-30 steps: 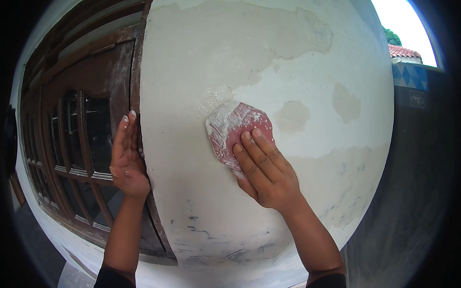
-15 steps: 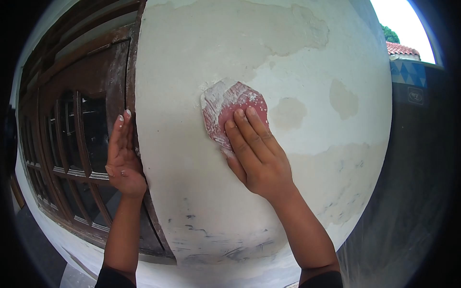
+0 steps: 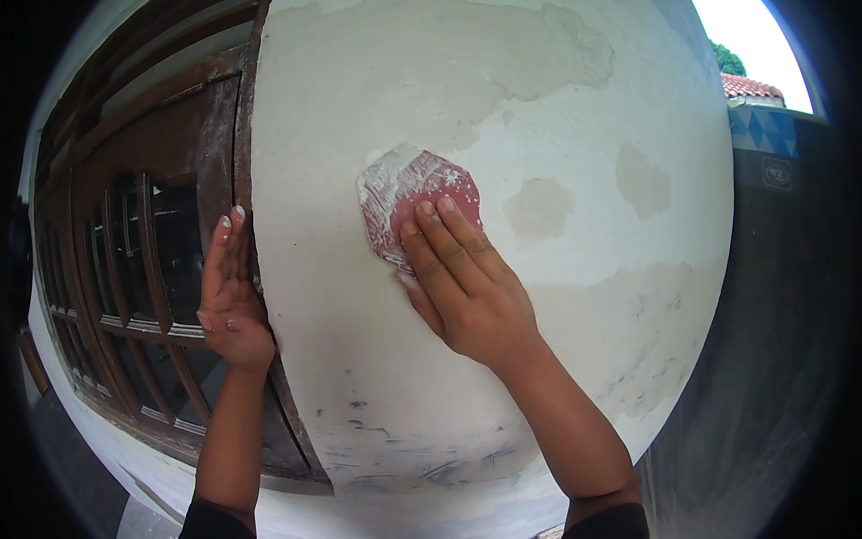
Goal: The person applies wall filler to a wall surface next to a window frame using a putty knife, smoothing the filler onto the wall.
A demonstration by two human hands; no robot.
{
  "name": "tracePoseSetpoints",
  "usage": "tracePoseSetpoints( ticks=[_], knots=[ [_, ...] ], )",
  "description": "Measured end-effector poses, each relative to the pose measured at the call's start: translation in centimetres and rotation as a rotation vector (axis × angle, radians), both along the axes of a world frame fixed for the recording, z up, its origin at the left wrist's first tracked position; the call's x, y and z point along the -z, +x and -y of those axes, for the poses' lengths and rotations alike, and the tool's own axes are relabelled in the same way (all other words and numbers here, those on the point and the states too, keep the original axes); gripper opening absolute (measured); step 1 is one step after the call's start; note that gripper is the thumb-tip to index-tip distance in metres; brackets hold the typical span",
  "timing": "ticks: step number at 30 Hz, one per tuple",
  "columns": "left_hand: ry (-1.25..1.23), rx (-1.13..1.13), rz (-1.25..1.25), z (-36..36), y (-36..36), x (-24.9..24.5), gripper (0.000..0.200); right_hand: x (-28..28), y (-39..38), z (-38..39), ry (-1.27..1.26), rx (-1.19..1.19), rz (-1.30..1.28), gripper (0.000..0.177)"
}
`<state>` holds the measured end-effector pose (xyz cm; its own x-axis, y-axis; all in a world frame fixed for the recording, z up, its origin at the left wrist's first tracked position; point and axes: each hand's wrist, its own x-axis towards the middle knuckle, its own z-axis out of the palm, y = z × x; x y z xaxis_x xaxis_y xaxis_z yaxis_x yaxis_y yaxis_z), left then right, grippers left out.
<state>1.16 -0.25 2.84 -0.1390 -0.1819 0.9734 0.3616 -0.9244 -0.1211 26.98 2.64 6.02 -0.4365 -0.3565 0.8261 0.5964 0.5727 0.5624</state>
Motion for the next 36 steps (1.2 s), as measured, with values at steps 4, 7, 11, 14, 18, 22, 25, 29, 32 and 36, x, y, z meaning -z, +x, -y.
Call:
tracePoseSetpoints(
  ticks=[4, 7, 11, 14, 18, 22, 25, 29, 32, 36],
  knots=[
    [0.005, 0.026, -0.029, 0.3, 0.3, -0.1, 0.094, 1.8, 1.7, 0.2, -0.039, 0.010, 0.019, 0.043],
    [-0.003, 0.008, -0.047, 0.2, 0.3, 0.0, 0.094, 0.0, 1.4, 0.4, 0.027, -0.027, -0.035, 0.043],
    [0.006, -0.003, -0.016, 0.2, 0.3, 0.0, 0.097, -1.1, 0.6, -0.2, 0.027, 0.020, 0.006, 0.044],
    [0.013, -0.002, -0.040, 0.2, 0.2, -0.1, 0.094, 1.0, 1.8, 0.0, -0.014, 0.050, 0.030, 0.042],
    [0.010, -0.004, -0.030, 0.3, 0.3, 0.0, 0.094, 0.4, 2.3, 0.0, 0.055, 0.043, -0.045, 0.041],
    [0.016, -0.015, -0.003, 0.1, 0.0, 0.0, 0.100, -1.6, 1.5, 0.1, 0.051, 0.028, 0.002, 0.044],
    [0.017, -0.013, -0.031, 0.3, 0.3, 0.0, 0.093, 0.2, 2.1, -0.1, 0.051, 0.086, 0.044, 0.043],
    [0.027, 0.011, -0.021, 0.2, 0.2, -0.1, 0.093, 1.1, 2.6, 0.8, 0.068, 0.075, 0.036, 0.043],
    [0.012, 0.011, -0.004, 0.2, 0.1, -0.1, 0.097, -0.3, 1.4, 1.1, 0.082, 0.045, 0.024, 0.043],
    [0.001, 0.009, 0.019, 0.1, 0.0, -0.1, 0.102, 0.1, 1.0, 0.3, 0.065, 0.064, 0.095, 0.041]
  ],
)
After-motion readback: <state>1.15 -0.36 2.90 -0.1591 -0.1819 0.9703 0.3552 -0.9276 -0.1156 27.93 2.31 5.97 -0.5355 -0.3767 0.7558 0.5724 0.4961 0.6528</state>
